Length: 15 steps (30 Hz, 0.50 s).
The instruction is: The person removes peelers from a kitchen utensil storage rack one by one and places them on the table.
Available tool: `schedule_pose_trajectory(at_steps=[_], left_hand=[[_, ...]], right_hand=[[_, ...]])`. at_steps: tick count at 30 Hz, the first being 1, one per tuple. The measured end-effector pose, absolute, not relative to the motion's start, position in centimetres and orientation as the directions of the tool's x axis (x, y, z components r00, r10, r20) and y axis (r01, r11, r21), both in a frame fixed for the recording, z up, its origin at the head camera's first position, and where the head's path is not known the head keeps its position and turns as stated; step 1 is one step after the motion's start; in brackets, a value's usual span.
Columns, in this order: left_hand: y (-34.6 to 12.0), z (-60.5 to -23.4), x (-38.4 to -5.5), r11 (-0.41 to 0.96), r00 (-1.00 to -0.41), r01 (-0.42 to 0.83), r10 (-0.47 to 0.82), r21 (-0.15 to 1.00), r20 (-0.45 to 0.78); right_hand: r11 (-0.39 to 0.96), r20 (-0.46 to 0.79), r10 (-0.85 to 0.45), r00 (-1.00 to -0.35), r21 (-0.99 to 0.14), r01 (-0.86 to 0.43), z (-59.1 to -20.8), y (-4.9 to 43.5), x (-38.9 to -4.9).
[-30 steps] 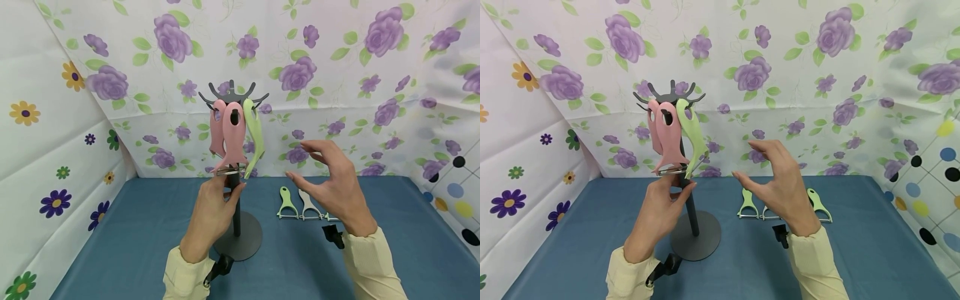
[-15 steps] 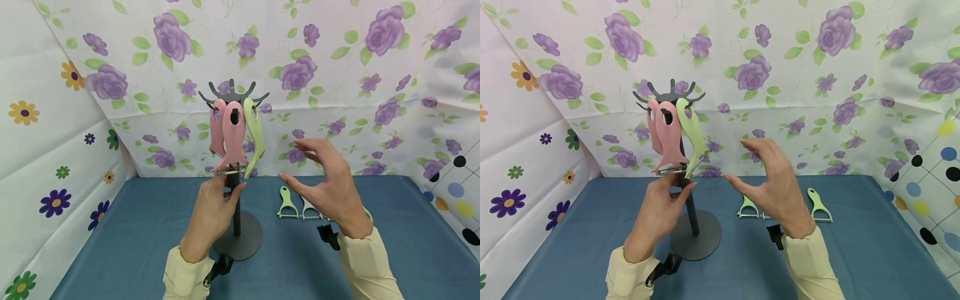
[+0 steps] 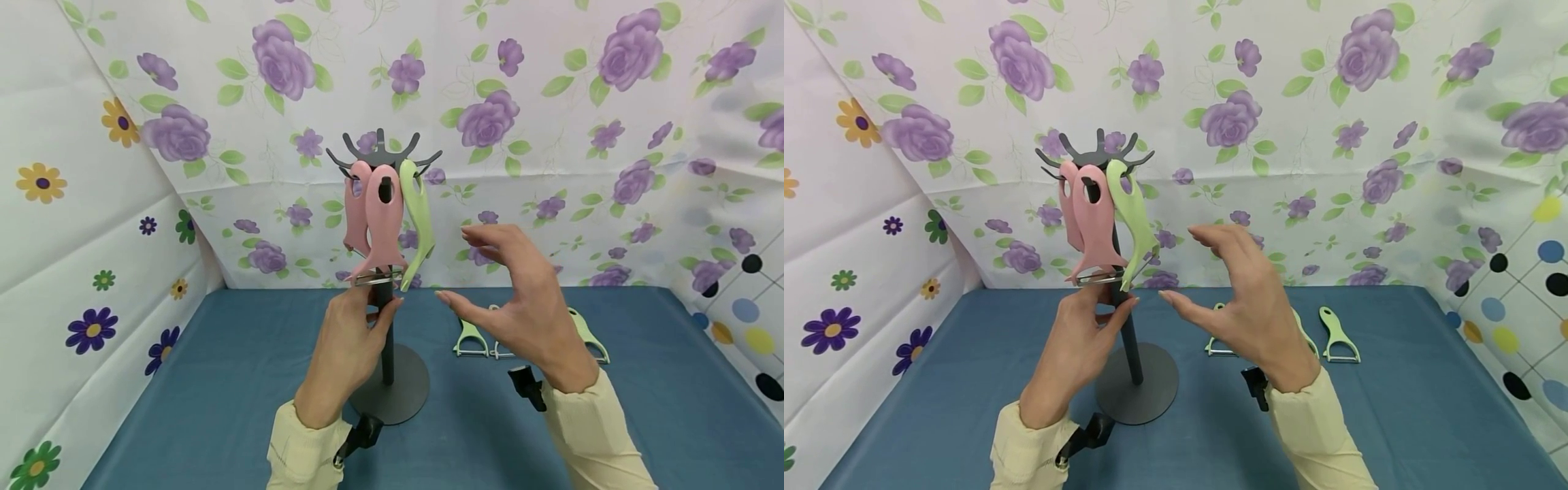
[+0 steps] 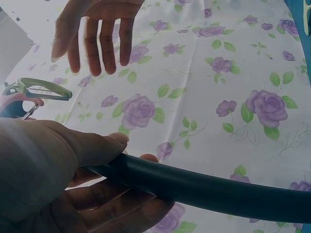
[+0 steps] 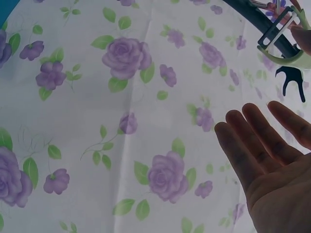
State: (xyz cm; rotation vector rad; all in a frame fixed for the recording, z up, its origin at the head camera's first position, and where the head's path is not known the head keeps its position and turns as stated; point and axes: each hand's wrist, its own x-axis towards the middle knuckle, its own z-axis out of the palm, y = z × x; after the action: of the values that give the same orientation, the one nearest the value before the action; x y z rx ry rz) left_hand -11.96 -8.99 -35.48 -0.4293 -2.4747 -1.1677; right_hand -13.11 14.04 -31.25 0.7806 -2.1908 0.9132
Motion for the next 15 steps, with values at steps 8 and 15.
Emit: schedule_pose_trajectory(at_steps=[8, 15], left_hand=[[-9.0, -35.6, -11.9, 0.613, -0.885, 0.420, 0.112, 0.669, 0.453], [-9.0, -35.6, -11.9, 0.615, -0.879, 0.428, 0.114, 0.662, 0.463]], right_hand=[[0.563, 0.750, -0.284, -0.597, -0.374, -0.737, -30.9, 13.3, -12.9], [0.546, 0.755, -0.292, -0.587, -0.371, -0.751, -30.5, 12.7, -12.6]])
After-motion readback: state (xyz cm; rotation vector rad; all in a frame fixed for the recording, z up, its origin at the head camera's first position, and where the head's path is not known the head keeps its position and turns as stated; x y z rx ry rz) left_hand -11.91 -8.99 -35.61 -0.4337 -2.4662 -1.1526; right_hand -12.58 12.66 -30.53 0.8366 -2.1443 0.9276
